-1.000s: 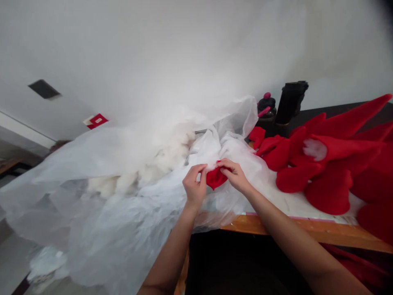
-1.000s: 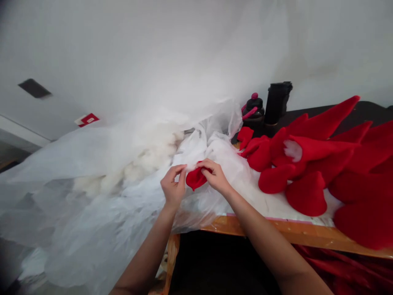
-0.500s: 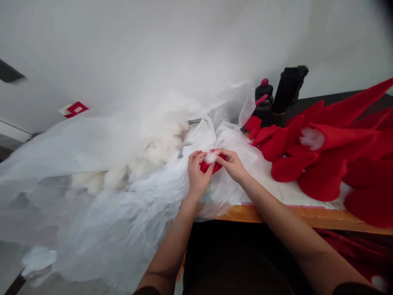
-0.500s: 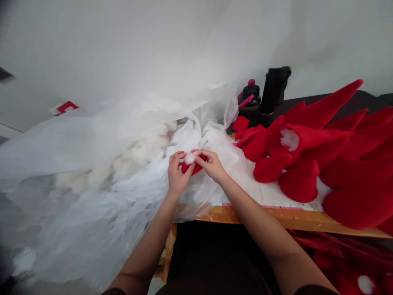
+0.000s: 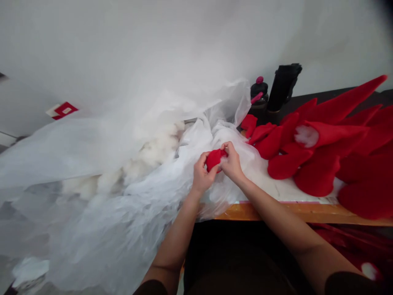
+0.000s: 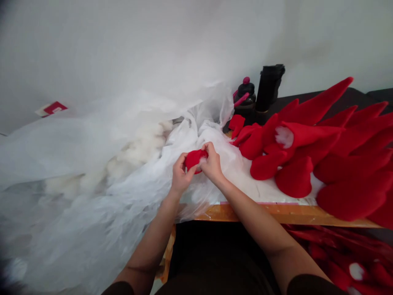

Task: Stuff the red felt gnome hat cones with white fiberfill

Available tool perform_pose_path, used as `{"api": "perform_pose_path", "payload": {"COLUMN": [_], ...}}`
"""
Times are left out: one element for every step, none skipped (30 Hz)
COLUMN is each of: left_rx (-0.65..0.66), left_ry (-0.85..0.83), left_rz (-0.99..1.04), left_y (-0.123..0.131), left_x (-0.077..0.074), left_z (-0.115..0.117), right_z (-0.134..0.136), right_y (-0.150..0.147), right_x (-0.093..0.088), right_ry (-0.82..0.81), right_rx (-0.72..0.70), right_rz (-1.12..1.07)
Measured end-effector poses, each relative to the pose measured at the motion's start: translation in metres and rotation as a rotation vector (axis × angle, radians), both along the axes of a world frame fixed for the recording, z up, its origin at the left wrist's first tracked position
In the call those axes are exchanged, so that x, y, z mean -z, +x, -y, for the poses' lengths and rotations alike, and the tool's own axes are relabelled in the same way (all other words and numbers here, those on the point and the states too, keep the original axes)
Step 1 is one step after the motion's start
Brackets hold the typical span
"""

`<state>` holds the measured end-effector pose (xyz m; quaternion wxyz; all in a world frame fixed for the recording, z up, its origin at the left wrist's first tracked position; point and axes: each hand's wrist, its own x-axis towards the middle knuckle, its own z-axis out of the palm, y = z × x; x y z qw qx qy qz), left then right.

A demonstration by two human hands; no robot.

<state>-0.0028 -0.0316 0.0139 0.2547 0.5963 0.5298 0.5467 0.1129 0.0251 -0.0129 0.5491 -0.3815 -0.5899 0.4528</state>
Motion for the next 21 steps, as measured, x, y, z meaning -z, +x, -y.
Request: {"api": "perform_pose_path", "payload": {"left_rx": [0.045,0.057,0.048,0.028,0.006,-0.021,-0.061,-0.117,-0.188,-0.258,-0.308,-0.323,-0.305,-0.261,-0.208,-0.154,-0.110,-0.078,-0.054,-0.024,0.021], "left_ry": [-0.012,-0.028,-0.041,-0.048,-0.051,-0.052,-0.053,-0.053,-0.056,-0.058,-0.054,-0.039,-0.017,0.005,0.024,0.040,0.051,0.058,0.062,0.064,0.063], "left_rz": [-0.012,-0.017,-0.010,0.007,0.025,0.033,0.033,0.028,0.027,0.033,0.050,0.078,0.109,0.137,0.158,0.170,0.175,0.174,0.163,0.139,0.097], "left_y": [0.002,0.003,0.003,0.001,-0.001,-0.004,-0.007,-0.010,-0.012,-0.013,-0.014,-0.014,-0.014,-0.014,-0.014,-0.014,-0.013,-0.012,-0.010,-0.008,-0.005], "left_x": [0.000,0.000,0.000,0.001,0.002,0.003,0.005,0.006,0.008,0.010,0.012,0.013,0.015,0.016,0.016,0.016,0.017,0.017,0.017,0.018,0.019], "left_z": [0.000,-0.002,-0.005,-0.008,-0.012,-0.017,-0.022,-0.026,-0.030,-0.033,-0.035,-0.037,-0.037,-0.037,-0.037,-0.036,-0.034,-0.031,-0.029,-0.025,-0.022], "right_z": [0.000,-0.001,-0.002,-0.003,-0.004,-0.005,-0.005,-0.005,-0.005,-0.004,-0.003,-0.003,-0.002,-0.002,-0.003,-0.003,-0.004,-0.005,-0.006,-0.007,-0.007], "right_y": [0.001,0.002,0.003,0.004,0.004,0.004,0.005,0.004,0.004,0.003,0.003,0.002,0.001,0.000,-0.001,-0.002,-0.002,-0.002,-0.002,-0.001,0.000], "right_x": [-0.001,-0.003,-0.005,-0.007,-0.009,-0.011,-0.013,-0.015,-0.016,-0.016,-0.016,-0.016,-0.015,-0.014,-0.012,-0.011,-0.009,-0.007,-0.006,-0.004,-0.003], "right_ry": [-0.008,-0.012,-0.009,-0.005,-0.012,-0.039,-0.080,-0.121,-0.147,-0.155,-0.147,-0.131,-0.117,-0.106,-0.097,-0.084,-0.067,-0.052,-0.046,-0.051,-0.067], "right_rx": [0.020,0.027,0.019,-0.010,-0.064,-0.144,-0.242,-0.342,-0.425,-0.475,-0.487,-0.469,-0.436,-0.402,-0.370,-0.336,-0.293,-0.238,-0.173,-0.106,-0.041], "right_rz": [0.016,0.023,0.015,-0.015,-0.067,-0.131,-0.190,-0.230,-0.245,-0.237,-0.215,-0.186,-0.155,-0.126,-0.095,-0.065,-0.041,-0.027,-0.025,-0.030,-0.037]}}
